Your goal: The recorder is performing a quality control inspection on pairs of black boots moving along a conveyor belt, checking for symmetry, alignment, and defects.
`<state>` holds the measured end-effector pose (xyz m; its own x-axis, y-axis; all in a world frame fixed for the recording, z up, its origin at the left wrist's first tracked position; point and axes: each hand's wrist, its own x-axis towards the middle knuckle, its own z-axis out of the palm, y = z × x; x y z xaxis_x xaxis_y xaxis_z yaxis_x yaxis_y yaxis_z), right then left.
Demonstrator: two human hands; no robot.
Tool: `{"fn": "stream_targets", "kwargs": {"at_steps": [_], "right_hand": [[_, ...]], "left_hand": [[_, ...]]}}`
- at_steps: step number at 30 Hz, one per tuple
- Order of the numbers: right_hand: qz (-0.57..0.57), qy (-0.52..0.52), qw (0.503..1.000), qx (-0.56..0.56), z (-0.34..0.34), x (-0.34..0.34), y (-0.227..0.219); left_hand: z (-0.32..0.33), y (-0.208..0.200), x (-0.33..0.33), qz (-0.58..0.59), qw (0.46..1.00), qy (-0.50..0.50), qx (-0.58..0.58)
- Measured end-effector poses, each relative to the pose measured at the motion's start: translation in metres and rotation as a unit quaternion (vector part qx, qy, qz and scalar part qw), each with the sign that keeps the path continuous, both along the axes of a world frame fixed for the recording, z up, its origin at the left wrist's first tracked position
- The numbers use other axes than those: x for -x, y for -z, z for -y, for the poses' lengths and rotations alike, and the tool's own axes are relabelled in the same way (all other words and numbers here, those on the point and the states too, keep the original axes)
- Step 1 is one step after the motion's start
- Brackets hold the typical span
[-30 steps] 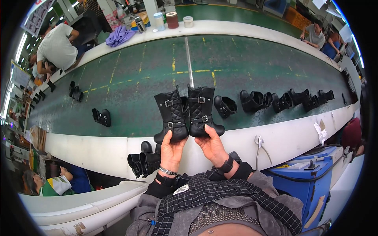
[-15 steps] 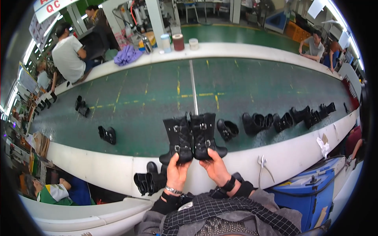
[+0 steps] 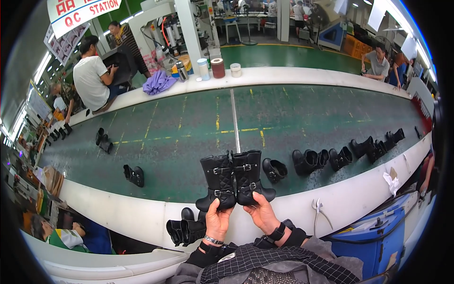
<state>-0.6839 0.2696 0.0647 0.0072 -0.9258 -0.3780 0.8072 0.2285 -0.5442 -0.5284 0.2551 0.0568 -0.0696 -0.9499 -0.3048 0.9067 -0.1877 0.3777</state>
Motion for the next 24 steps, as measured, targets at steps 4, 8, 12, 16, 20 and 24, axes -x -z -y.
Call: {"fn": "stream_targets", "kwargs": {"at_steps": [4, 8, 12, 16, 20, 24], "right_hand": [[0.004, -0.006, 1.0, 0.003, 0.001, 0.0, -0.001], [0.002, -0.011, 1.0, 0.001, 0.0, 0.002, -0.003], [0.001, -0.02, 1.0, 0.009, -0.001, 0.004, 0.002], [-0.003, -0.018, 1.0, 0.007, -0.004, 0.005, 0.005], [-0.004, -0.032, 0.999, 0.02, -0.006, 0.007, 0.01], [0.0, -0.035, 0.999, 0.017, -0.003, 0.009, 0.013]], "left_hand": [[0.001, 0.005, -0.002, -0.009, 1.0, 0.002, 0.012], [0.0, 0.0, 0.0, -0.005, 1.0, 0.003, 0.021], [-0.001, 0.002, 0.0, -0.007, 1.0, 0.003, 0.017], [-0.005, 0.0, 0.0, -0.006, 1.0, 0.011, 0.018], [-0.006, 0.004, -0.001, -0.009, 0.999, 0.025, 0.029], [-0.002, 0.006, 0.0, 0.004, 0.999, 0.038, 0.035]]}}
